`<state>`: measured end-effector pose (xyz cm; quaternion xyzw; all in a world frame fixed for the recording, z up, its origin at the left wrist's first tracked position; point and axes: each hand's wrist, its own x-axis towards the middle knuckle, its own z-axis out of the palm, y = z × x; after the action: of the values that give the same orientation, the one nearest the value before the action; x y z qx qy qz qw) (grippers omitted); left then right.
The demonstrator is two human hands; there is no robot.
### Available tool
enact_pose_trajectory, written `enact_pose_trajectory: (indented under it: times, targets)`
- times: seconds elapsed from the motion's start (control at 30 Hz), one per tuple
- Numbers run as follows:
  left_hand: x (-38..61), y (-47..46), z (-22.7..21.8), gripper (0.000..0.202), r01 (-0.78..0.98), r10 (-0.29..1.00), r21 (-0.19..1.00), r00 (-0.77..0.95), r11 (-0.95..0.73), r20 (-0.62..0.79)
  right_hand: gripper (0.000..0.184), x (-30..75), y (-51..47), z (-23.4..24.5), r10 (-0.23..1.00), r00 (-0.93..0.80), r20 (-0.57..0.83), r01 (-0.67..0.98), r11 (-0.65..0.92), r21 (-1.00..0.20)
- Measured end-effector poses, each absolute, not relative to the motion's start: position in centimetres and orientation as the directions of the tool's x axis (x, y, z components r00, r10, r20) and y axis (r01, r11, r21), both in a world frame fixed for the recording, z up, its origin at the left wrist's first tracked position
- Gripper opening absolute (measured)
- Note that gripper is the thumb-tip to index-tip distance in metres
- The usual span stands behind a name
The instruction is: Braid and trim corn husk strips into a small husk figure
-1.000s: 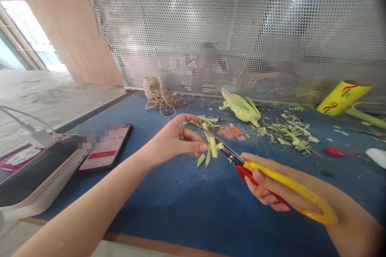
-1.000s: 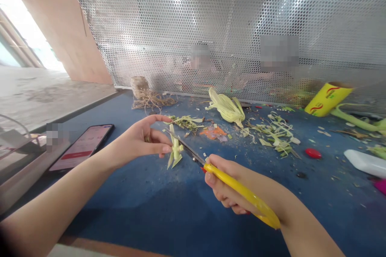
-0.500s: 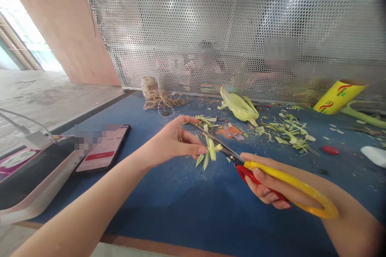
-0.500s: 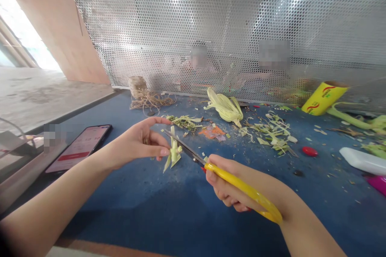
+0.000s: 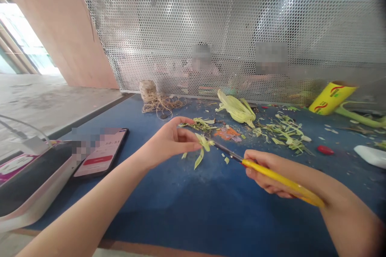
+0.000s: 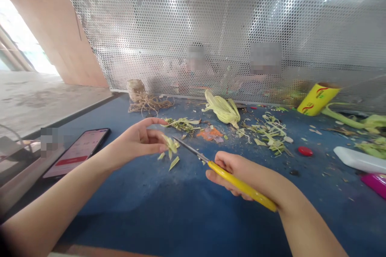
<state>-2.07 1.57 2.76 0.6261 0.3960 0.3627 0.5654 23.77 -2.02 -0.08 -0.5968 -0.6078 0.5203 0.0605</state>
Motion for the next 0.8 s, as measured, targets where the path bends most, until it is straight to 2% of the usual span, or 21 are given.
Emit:
enact_pose_trajectory:
  times: [0.03, 0.1, 0.2, 0.33, 0.47, 0.53, 0.6, 0.67, 0.73, 0.8]
  targets:
    - [-2.1, 1.7, 2.7, 0.049, 0.074, 0.918, 0.995, 0.395, -0.061, 0.027, 0.044, 24.0, -1.6, -0.4, 0.859, -0.248, -0.448, 0.736, -0.134, -0.664]
    - [-2.1, 2.0, 2.4, 0.042, 0.081, 0.936, 0.993, 0.348, -0.083, 0.05, 0.044, 24.0, -0.9, -1.0, 0.941, -0.153, -0.302, 0.872, -0.016, -0.49]
    - [-2.1, 2.5, 2.1, 0.033, 0.118, 0.948, 0.989, 0.314, -0.087, 0.046, 0.036, 23.3, -0.4, -1.5, 0.973, -0.026, -0.231, 0.96, -0.04, -0.276]
    - [-2.1, 2.8, 1.8, 0.017, 0.055, 0.96, 0.997, 0.277, -0.046, 0.029, 0.018, 22.5, -0.5, -1.8, 0.989, -0.096, -0.11, 0.97, 0.069, -0.233]
    - [-1.9, 2.8, 1.8, 0.024, -0.033, 0.966, 0.999, 0.256, -0.012, 0.021, 0.015, 22.1, -0.5, -1.4, 0.98, -0.176, 0.096, 0.979, 0.184, -0.084]
    - [-1.8, 2.7, 1.8, 0.024, -0.038, 0.97, 0.999, 0.243, -0.014, 0.023, 0.014, 21.4, -0.5, -0.9, 0.941, -0.241, 0.238, 0.968, 0.251, -0.01]
    - [-1.7, 2.6, 1.8, 0.022, -0.038, 0.976, 0.999, 0.215, -0.023, 0.03, 0.017, 20.1, -0.6, -0.7, 0.874, -0.353, 0.333, 0.927, 0.374, -0.001]
    - [-1.7, 2.6, 1.6, 0.023, -0.055, 0.978, 0.998, 0.204, -0.025, 0.036, 0.027, 18.6, -0.7, -0.9, 0.783, -0.51, 0.356, 0.841, 0.541, 0.015]
    - [-1.7, 2.6, 1.5, 0.025, -0.078, 0.977, 0.997, 0.209, -0.027, 0.043, 0.035, 17.2, -0.7, -1.7, 0.673, -0.659, 0.336, 0.739, 0.663, 0.119]
    - [-1.8, 2.7, 1.3, 0.026, -0.078, 0.978, 0.997, 0.205, -0.028, 0.044, 0.035, 16.3, -0.6, -2.9, 0.581, -0.754, 0.308, 0.652, 0.721, 0.236]
